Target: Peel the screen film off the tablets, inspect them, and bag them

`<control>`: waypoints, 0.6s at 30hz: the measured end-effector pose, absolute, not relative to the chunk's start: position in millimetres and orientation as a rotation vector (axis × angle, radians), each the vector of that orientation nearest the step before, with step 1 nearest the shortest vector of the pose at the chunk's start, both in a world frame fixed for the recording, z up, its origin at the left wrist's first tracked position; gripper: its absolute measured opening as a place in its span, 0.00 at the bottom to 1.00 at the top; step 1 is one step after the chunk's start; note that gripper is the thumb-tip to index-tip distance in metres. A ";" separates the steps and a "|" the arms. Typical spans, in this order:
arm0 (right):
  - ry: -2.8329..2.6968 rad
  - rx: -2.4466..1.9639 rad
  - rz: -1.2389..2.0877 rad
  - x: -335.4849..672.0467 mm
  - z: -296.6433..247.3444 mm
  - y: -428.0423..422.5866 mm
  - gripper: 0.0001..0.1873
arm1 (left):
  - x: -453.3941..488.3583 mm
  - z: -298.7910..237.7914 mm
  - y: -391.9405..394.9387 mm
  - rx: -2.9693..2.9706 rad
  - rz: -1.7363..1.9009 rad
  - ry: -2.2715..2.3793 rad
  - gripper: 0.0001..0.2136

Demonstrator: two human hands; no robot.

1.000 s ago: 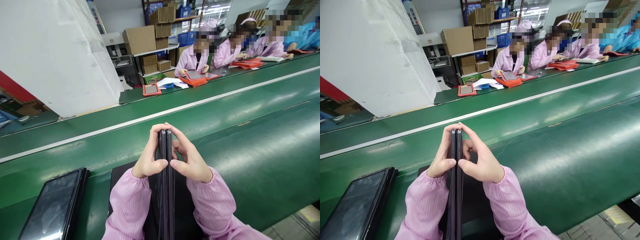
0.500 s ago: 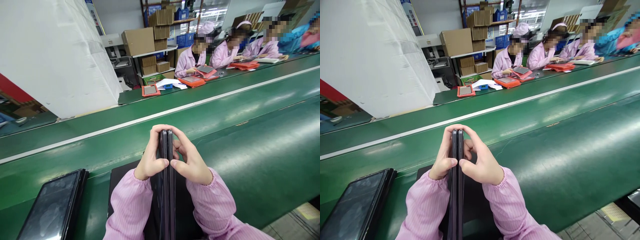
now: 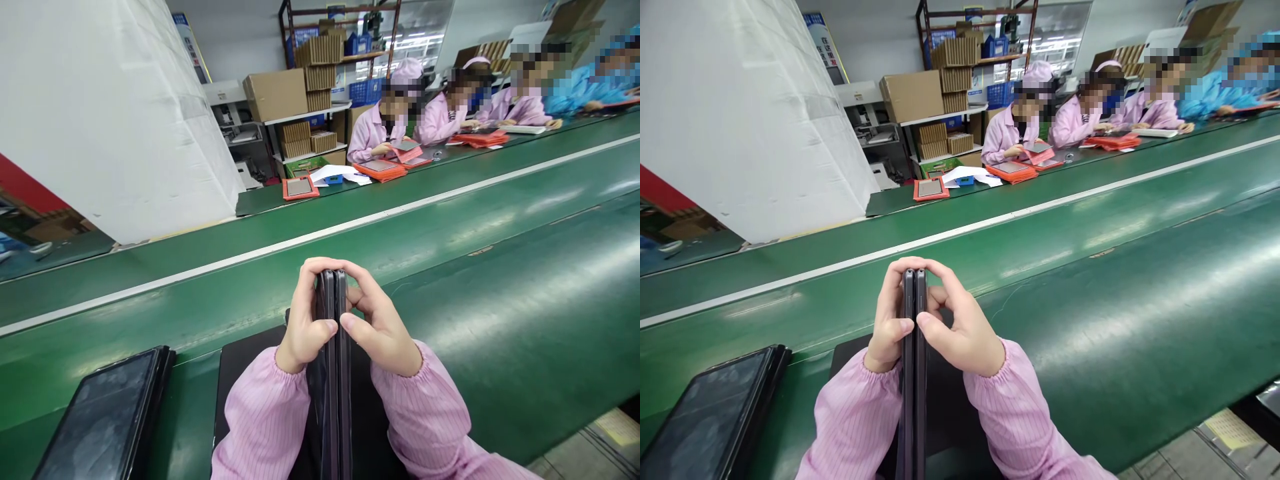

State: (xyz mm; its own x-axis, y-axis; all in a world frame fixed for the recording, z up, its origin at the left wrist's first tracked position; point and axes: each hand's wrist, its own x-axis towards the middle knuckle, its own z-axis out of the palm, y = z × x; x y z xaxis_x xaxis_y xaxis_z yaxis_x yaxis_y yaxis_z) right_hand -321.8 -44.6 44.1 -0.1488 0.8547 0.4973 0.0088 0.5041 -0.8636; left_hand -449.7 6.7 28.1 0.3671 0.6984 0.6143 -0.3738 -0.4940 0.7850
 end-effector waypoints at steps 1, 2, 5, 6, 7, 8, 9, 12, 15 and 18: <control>-1.558 -0.774 0.885 -321.4 44.5 -44.9 0.31 | -449.2 28.7 5.9 1.574 1.333 0.270 0.26; -1.567 -0.781 0.885 -320.8 44.8 -45.2 0.31 | -448.7 29.5 5.1 1.528 1.329 0.247 0.25; -1.579 -0.798 0.873 -319.8 45.3 -46.1 0.32 | -447.6 31.9 3.1 1.463 1.327 0.231 0.24; -1.579 -0.800 0.871 -319.8 45.5 -46.3 0.33 | -447.5 32.5 2.7 1.456 1.342 0.239 0.24; -1.577 -0.798 0.876 -320.0 45.7 -46.5 0.33 | -447.5 32.9 2.5 1.453 1.357 0.248 0.24; -1.574 -0.794 0.884 -320.2 45.9 -46.5 0.33 | -447.5 33.2 2.4 1.449 1.368 0.254 0.24; -1.573 -0.791 0.891 -320.3 46.1 -46.5 0.33 | -447.7 33.3 2.6 1.441 1.370 0.255 0.24; -1.602 -0.799 0.898 -319.2 46.6 -46.1 0.36 | -448.9 32.8 4.1 1.410 1.294 0.217 0.24; -1.662 -0.794 0.901 -315.8 46.4 -45.9 0.44 | -452.2 32.6 6.2 1.413 1.181 0.153 0.25; -1.677 -0.772 0.908 -313.5 45.9 -45.8 0.45 | -457.3 33.8 7.7 1.479 1.104 0.150 0.28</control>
State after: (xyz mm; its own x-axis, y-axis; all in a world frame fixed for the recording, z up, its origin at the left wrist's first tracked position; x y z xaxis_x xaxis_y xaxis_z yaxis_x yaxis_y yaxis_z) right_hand -313.5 -45.8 45.9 -0.2611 0.8391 0.4772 0.0590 0.5073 -0.8598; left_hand -457.3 7.7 33.8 0.5373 0.6555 0.5307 -0.4907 -0.2689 0.8288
